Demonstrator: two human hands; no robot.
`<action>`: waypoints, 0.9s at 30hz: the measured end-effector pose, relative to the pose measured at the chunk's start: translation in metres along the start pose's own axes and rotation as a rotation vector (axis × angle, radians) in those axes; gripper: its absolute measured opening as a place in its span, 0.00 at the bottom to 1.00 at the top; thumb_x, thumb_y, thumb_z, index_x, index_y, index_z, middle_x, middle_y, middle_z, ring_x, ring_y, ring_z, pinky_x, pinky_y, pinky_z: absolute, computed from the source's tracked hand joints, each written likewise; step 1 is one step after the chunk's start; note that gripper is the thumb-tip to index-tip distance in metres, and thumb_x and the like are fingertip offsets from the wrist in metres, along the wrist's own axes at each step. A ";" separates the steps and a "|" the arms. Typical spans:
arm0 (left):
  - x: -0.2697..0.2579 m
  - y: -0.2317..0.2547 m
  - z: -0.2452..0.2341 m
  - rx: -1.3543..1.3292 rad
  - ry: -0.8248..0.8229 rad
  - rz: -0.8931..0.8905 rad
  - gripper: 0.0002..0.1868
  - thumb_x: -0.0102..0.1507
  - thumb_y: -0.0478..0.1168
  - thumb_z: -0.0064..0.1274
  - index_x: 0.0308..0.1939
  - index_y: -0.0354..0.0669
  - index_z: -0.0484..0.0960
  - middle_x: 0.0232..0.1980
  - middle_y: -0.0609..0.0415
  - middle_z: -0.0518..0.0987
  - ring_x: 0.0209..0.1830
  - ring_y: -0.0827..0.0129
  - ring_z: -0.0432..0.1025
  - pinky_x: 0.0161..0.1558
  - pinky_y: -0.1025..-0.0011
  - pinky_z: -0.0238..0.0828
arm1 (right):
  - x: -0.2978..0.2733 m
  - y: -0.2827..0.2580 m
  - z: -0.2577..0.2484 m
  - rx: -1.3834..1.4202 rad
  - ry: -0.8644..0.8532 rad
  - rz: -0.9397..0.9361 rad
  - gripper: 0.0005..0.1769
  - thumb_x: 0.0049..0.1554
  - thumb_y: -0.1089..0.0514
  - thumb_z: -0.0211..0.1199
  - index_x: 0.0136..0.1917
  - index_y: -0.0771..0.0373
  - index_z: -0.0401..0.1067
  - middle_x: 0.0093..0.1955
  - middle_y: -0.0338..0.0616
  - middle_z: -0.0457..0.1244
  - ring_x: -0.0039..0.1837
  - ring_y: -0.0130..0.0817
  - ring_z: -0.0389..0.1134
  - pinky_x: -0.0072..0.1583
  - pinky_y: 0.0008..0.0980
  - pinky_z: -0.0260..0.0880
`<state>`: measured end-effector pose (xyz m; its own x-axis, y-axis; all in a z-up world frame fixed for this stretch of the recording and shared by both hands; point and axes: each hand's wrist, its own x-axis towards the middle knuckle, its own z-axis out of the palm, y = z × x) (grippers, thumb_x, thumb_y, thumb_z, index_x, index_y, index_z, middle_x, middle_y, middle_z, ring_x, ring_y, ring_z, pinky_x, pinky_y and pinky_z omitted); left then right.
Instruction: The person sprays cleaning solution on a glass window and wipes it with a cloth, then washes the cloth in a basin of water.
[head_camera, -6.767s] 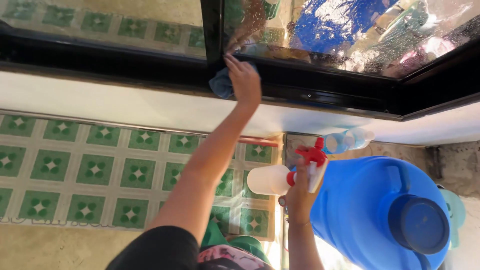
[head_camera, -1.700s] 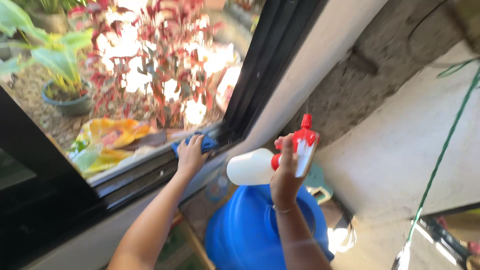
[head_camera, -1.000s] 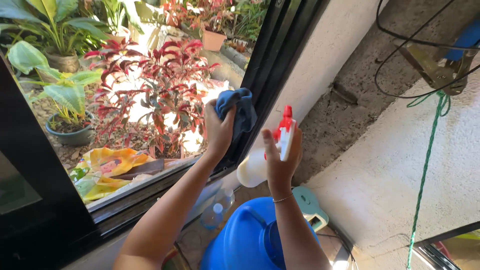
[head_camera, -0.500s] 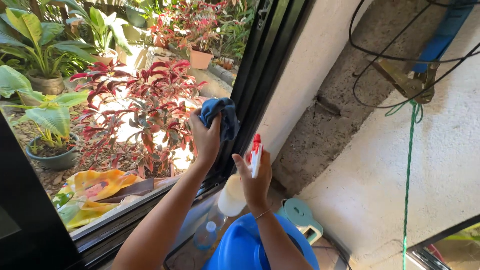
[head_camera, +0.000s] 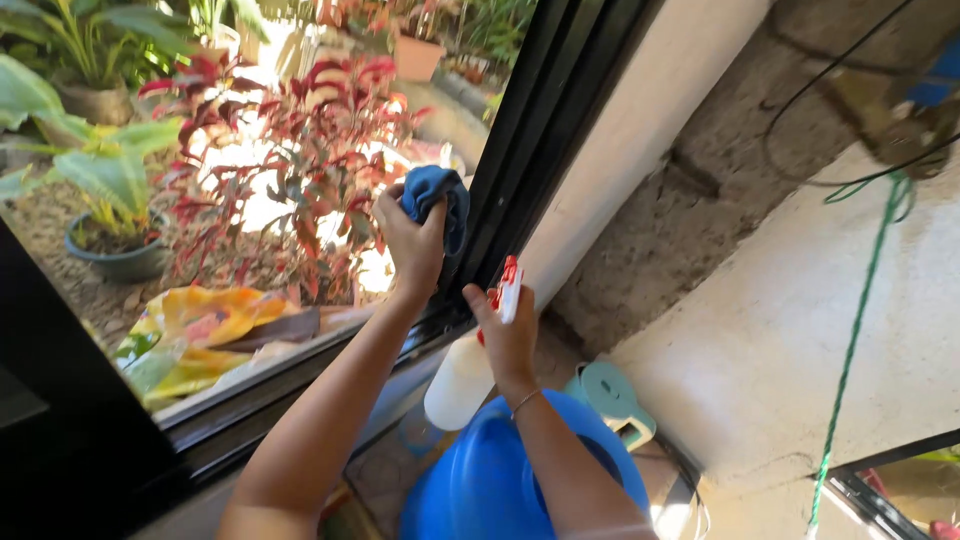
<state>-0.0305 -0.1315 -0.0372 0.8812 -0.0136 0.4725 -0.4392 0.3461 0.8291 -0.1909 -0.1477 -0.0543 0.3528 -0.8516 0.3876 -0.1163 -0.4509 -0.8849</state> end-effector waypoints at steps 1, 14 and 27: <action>-0.002 -0.002 -0.002 0.012 -0.004 -0.010 0.30 0.61 0.46 0.62 0.58 0.32 0.68 0.56 0.40 0.67 0.54 0.54 0.69 0.57 0.61 0.66 | -0.001 0.004 -0.001 -0.002 -0.005 0.015 0.26 0.49 0.47 0.75 0.49 0.64 0.67 0.39 0.43 0.65 0.37 0.34 0.64 0.40 0.38 0.68; -0.006 -0.004 -0.004 -0.075 -0.054 0.050 0.27 0.55 0.38 0.60 0.55 0.34 0.68 0.50 0.43 0.73 0.51 0.56 0.70 0.57 0.65 0.67 | 0.014 0.042 0.000 0.077 -0.001 -0.010 0.25 0.55 0.47 0.71 0.56 0.67 0.68 0.49 0.47 0.68 0.50 0.37 0.69 0.54 0.36 0.70; 0.094 0.132 0.148 -0.152 -0.045 0.758 0.29 0.59 0.35 0.64 0.63 0.45 0.73 0.70 0.48 0.71 0.76 0.49 0.62 0.78 0.59 0.57 | 0.007 0.027 -0.004 0.133 -0.013 -0.242 0.30 0.61 0.46 0.63 0.68 0.65 0.61 0.66 0.53 0.63 0.66 0.40 0.65 0.67 0.39 0.64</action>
<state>-0.0313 -0.2260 0.1608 0.3403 0.2413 0.9089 -0.8877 0.4011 0.2259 -0.1954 -0.1674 -0.0744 0.3672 -0.7197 0.5892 0.0952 -0.6011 -0.7935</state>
